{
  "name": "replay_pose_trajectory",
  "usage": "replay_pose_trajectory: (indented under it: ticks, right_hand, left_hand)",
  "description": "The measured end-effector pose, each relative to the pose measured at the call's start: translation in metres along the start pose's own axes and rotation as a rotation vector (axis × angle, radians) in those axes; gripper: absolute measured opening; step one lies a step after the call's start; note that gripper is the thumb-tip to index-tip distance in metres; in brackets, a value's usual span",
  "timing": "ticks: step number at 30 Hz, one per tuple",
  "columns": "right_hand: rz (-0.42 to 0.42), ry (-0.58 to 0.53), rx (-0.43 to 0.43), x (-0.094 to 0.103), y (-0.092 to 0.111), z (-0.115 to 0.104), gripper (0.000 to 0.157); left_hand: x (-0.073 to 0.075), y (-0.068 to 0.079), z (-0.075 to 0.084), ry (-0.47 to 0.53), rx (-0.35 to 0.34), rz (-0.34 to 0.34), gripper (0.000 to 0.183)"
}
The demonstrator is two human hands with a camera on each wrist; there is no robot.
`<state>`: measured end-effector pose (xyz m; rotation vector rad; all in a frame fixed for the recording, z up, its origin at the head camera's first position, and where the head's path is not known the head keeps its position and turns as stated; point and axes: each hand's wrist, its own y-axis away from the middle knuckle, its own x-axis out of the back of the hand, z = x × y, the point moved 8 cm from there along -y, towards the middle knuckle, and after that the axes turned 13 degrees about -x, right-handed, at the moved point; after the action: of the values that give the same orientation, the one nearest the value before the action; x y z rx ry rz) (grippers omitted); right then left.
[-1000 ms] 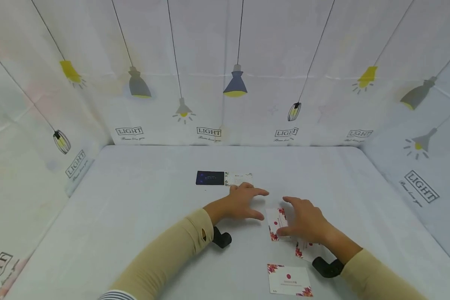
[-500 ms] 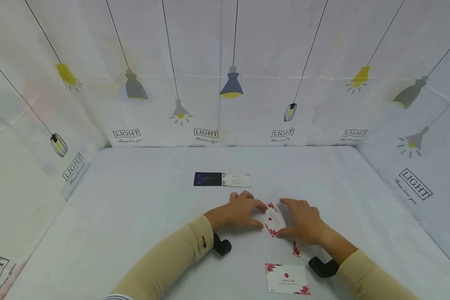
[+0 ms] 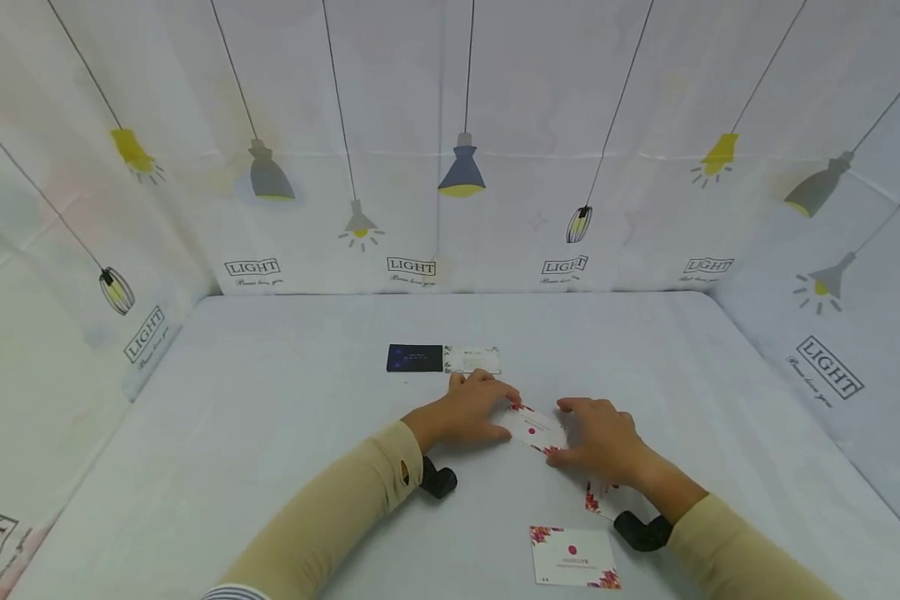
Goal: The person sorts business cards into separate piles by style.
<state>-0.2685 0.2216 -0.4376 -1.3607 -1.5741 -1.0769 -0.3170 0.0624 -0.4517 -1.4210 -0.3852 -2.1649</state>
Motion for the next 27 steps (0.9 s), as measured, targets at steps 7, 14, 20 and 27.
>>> replay_pose_trajectory:
  ticks: [7, 14, 20, 27]
  right_hand:
    - [-0.012, -0.001, 0.015, 0.003, -0.006, 0.001, 0.069]
    - [-0.073, -0.007, 0.046, 0.007, -0.012, 0.002, 0.062]
    - [-0.079, 0.008, 0.079, 0.009, -0.016, 0.001, 0.062]
    - [0.013, 0.023, 0.107, 0.013, -0.023, 0.005, 0.059]
  left_hand:
    - [-0.002, -0.008, -0.002, -0.038, 0.000, -0.034, 0.047]
    - [0.004, -0.013, -0.001, -0.052, 0.000, -0.026, 0.045]
    - [0.005, -0.015, -0.003, -0.058, 0.018, -0.012, 0.046]
    - [0.010, -0.017, -0.009, -0.003, 0.059, 0.074, 0.042]
